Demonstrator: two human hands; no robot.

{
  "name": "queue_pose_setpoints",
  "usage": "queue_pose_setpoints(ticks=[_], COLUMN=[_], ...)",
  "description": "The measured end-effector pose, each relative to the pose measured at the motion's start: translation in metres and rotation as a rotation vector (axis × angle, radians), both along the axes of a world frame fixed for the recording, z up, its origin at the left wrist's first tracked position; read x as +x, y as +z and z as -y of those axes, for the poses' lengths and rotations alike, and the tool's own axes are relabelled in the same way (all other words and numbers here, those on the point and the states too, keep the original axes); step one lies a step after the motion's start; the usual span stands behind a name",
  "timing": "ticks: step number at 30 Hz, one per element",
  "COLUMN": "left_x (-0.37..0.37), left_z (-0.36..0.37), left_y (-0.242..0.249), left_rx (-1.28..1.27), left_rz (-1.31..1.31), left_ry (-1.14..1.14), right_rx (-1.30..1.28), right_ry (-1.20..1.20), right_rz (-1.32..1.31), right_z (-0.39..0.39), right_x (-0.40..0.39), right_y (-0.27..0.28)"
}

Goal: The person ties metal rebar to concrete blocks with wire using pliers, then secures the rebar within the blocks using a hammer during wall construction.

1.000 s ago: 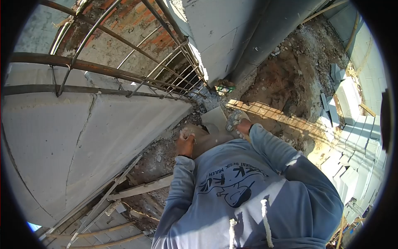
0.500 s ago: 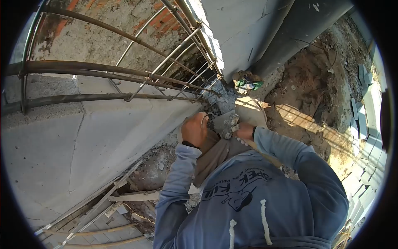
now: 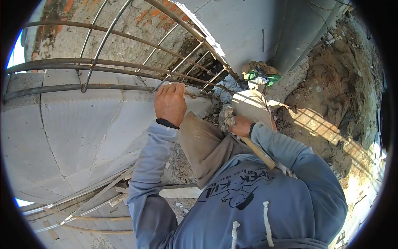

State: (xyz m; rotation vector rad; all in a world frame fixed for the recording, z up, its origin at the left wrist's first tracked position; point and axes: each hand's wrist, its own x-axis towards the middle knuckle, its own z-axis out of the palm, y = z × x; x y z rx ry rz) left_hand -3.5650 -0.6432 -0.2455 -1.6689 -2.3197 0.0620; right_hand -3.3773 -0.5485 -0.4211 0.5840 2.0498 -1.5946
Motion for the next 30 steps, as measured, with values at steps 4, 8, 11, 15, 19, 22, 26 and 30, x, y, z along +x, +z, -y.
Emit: queue_pose_setpoints(ticks=[4, 8, 11, 15, 19, 22, 26, 30], left_x=[-0.001, 0.002, 0.001, 0.004, 0.002, -0.004, -0.005, -0.005], left_z=[-0.01, -0.014, -0.006, -0.007, -0.018, -0.017, -0.021, -0.017], left_y=[-0.006, -0.002, -0.006, -0.005, -0.012, -0.02, -0.028, -0.029], left_rx=[-0.133, -0.185, 0.059, -0.074, -0.182, -0.229, -0.264, -0.252], left_rz=[-0.091, -0.039, -0.153, -0.198, -0.274, -0.306, -0.281, -0.322], left_ry=[0.102, 0.2, 0.004, 0.158, 0.318, 0.353, 0.425, 0.366], right_rx=[0.049, 0.063, 0.088, -0.015, -0.002, 0.129, -0.004, -0.034], right_ry=[0.068, 0.071, 0.085, 0.104, 0.063, 0.065, -0.033, -0.262], right_rz=[-0.048, -0.082, -0.1, -0.032, -0.088, -0.209, -0.368, -0.611], right_z=[0.001, 0.004, 0.001, -0.003, -0.004, -0.006, -0.018, -0.032], right_x=[-0.001, -0.003, -0.007, -0.006, -0.004, 0.004, 0.022, 0.033], right_y=[0.01, -0.004, -0.008, -0.005, -0.011, -0.012, 0.015, 0.059])
